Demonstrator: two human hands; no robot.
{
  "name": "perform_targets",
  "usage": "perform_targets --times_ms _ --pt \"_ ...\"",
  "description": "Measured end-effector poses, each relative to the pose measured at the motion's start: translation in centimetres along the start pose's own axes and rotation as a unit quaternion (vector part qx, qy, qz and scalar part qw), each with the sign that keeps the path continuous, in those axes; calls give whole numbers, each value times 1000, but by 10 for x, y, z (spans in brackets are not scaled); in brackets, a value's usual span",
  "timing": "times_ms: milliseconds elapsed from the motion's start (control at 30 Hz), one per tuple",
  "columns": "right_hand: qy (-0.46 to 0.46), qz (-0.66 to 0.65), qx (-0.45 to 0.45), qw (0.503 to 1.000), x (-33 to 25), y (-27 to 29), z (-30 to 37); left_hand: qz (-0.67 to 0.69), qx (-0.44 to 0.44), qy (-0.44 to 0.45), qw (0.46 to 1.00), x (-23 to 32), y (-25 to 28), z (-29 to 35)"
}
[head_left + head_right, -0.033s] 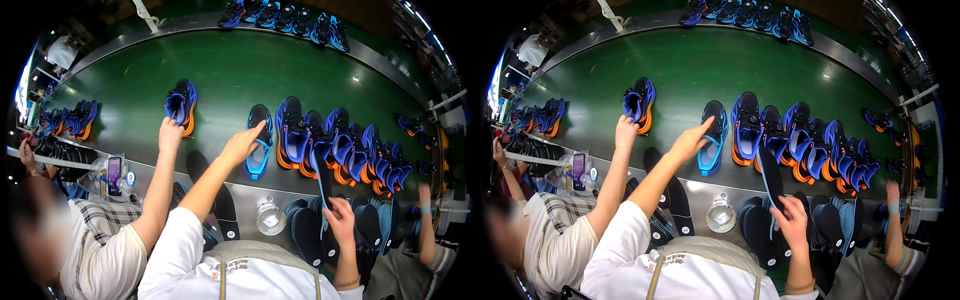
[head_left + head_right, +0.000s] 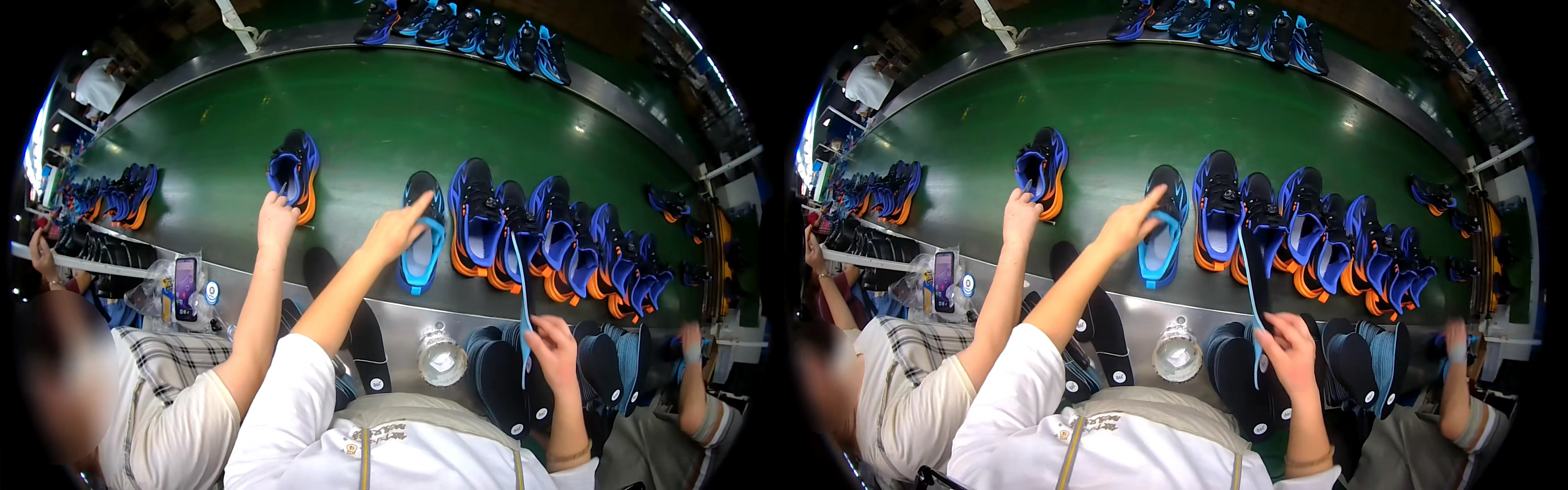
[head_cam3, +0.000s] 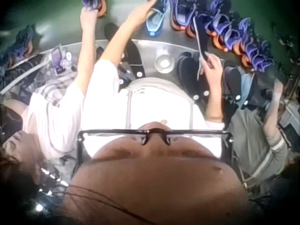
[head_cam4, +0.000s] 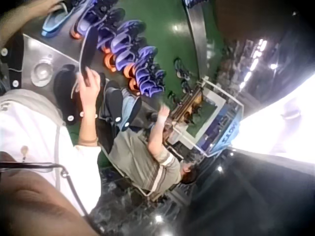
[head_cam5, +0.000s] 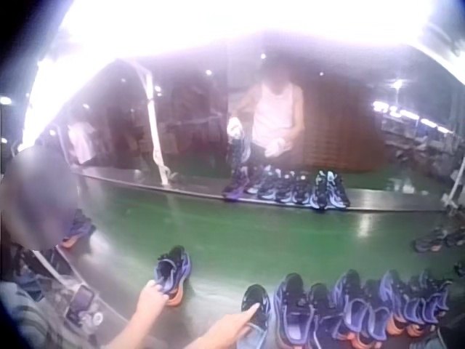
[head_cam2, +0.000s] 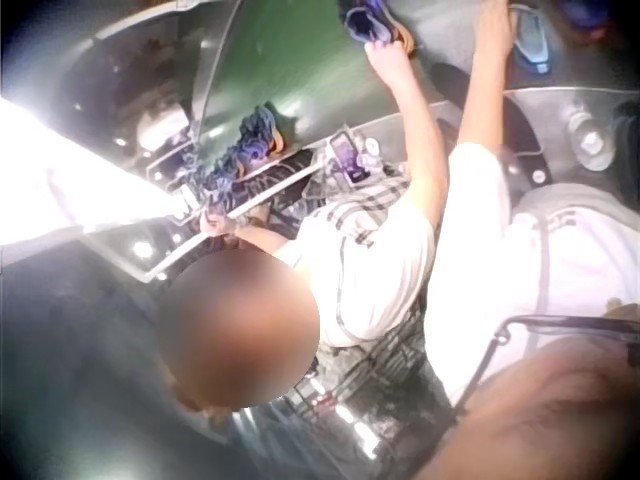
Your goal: The person takes insoles from a stack and places them into shoes moving along an assembly line.
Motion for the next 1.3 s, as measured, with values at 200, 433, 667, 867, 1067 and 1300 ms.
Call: perform_targets --times_ms 200,433,667,867,1067,1300 --pt "-69 64 -283 955 -75 -54 -95 232 141 174 947 -53 -14 -10" --pt "130 405 -242 872 -48 -170 -145 226 162 199 940 -18 -1 -4" --pt "261 513 -123 809 -37 -193 -124 240 163 195 937 -23 6 1" --pt "110 560 -175 802 -53 -171 -119 272 159 181 932 -36 0 -7" --pt "193 552 -281 761 -48 -180 -129 342 151 192 907 -42 0 -4" --pt "265 553 -204 763 -26 -209 -150 385 162 182 890 -35 6 2"
Point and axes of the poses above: each hand's wrist, its own z-axis away from the middle knuckle, its own y-axis out of the back of the hand, x = y × z, the point moved 2 cm from there along -z, towards the middle knuckle, and after that the axes turned 7 degrees about z, right-handed, at the moved point
